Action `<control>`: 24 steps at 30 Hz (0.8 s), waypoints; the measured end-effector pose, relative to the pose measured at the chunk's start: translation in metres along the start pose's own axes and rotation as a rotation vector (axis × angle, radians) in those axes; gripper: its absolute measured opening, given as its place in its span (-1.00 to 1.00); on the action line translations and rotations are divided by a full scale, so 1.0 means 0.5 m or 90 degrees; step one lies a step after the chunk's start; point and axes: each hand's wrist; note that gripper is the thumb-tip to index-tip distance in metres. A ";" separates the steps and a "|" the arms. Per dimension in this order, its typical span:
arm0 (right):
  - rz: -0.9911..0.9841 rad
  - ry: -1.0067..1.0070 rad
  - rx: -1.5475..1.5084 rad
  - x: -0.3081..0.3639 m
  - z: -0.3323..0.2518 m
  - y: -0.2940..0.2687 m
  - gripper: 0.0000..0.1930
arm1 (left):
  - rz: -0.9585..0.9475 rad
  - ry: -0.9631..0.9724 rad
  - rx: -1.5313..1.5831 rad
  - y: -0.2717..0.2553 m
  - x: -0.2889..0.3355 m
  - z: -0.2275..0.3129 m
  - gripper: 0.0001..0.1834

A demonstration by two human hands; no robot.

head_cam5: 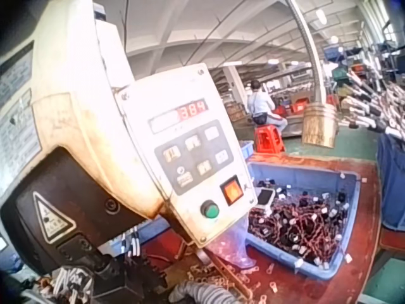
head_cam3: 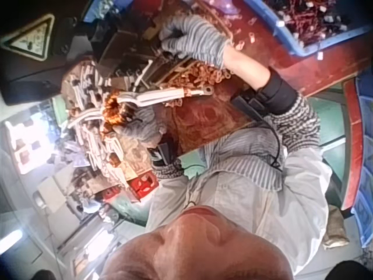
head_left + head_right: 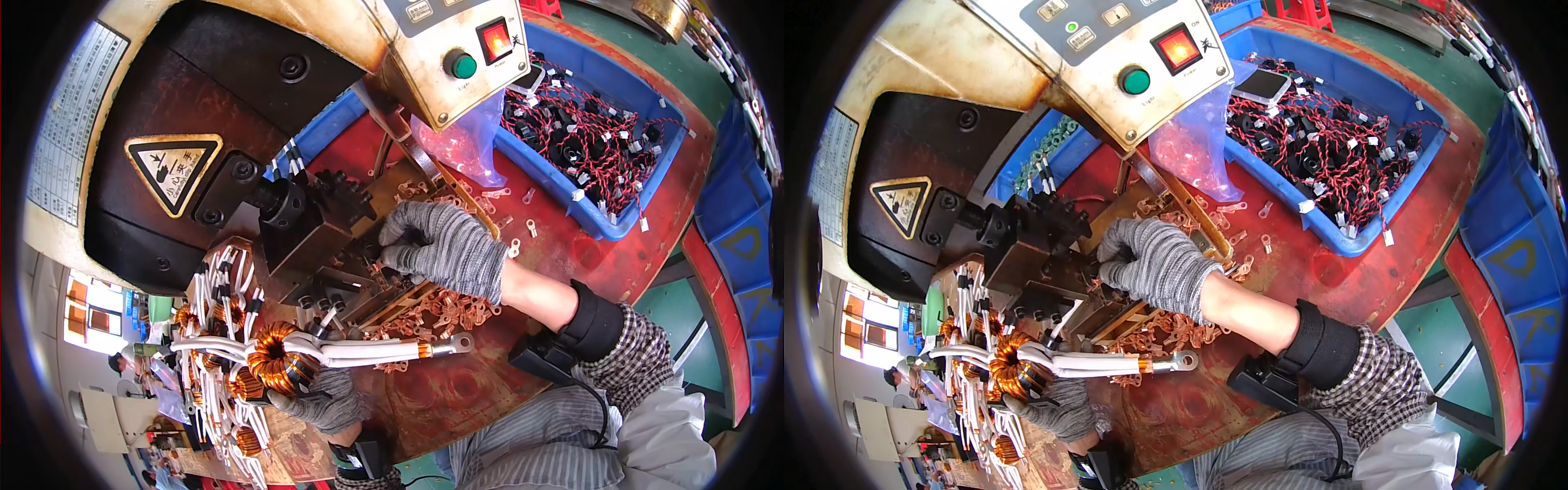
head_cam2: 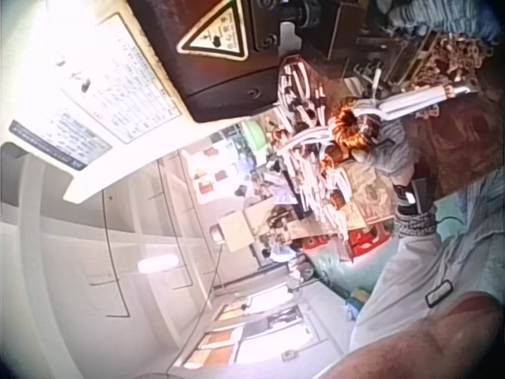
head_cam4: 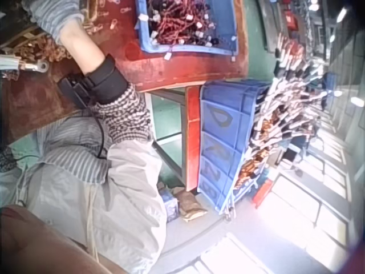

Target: Crimping metal terminals onto the wires of toroidal inductors using a specialized semi-automatic crimping machine.

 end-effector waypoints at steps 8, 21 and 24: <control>0.133 -0.134 0.147 0.007 -0.006 -0.020 -0.80 | -0.031 0.001 -0.021 -0.013 -0.003 0.007 -0.19; 0.149 -0.126 0.118 0.009 -0.031 -0.045 -0.84 | 0.079 0.031 0.018 0.023 0.008 -0.006 -0.17; 0.074 -0.146 0.161 0.024 -0.046 -0.043 -0.81 | -0.110 -0.046 0.275 0.018 -0.001 -0.018 -0.24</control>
Point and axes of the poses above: each hand's wrist, its own x-axis away from the middle knuckle, its own y-axis out of the palm, z = x × y, and after that the axes turned 1 degree about -z, right-handed
